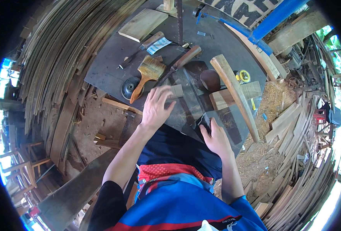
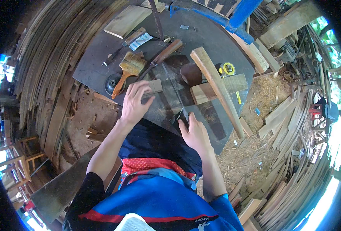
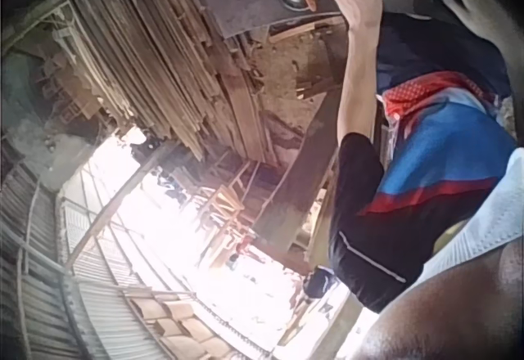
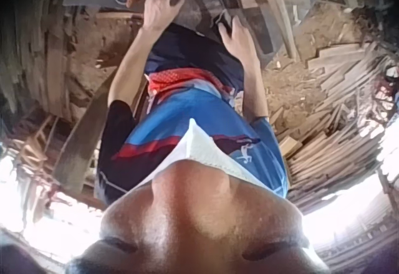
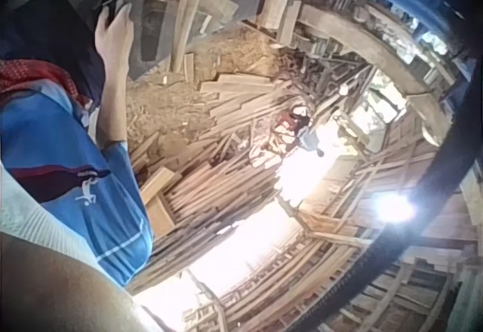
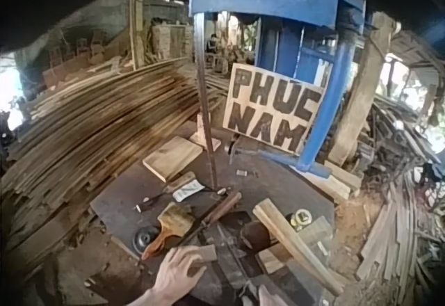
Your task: The recorder is using a chisel and other tools to carve or shape small wooden blocks at a workbench.
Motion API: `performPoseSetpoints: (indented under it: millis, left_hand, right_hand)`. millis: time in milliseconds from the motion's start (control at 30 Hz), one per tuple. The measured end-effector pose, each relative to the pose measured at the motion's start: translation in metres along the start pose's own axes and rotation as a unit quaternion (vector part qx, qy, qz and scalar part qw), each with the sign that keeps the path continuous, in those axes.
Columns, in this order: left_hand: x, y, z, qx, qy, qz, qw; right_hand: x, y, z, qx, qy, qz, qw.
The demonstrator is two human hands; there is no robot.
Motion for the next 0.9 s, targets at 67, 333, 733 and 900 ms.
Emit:
performPoseSetpoints:
  millis: [67, 333, 733, 900]
  left_hand:
    - [-0.002, -0.002, 0.0, -0.003, 0.009, -0.021, 1.0]
    - [0.003, 0.001, -0.004, 0.027, 0.009, -0.075, 0.997]
    - [0.006, -0.026, -0.012, -0.055, -0.073, -0.019, 0.996]
    - [0.005, -0.028, -0.004, -0.055, -0.057, -0.013, 0.997]
  right_hand:
    - [-0.003, -0.001, -0.005, -0.013, 0.007, -0.005, 1.0]
    - [0.002, 0.0, -0.003, -0.042, 0.003, -0.029, 0.999]
    - [0.023, -0.032, -0.003, -0.063, 0.027, -0.004, 0.998]
    - [0.037, -0.046, -0.022, -0.027, 0.005, 0.088, 0.996]
Point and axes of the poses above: each hand's wrist, its own z-axis away from the middle knuckle, its own x-axis out of the palm, y = z × x, the point moved 6 cm from there along -z, towards the middle knuckle, and after that the axes turned 4 degrees about z, right-handed, at the moved point
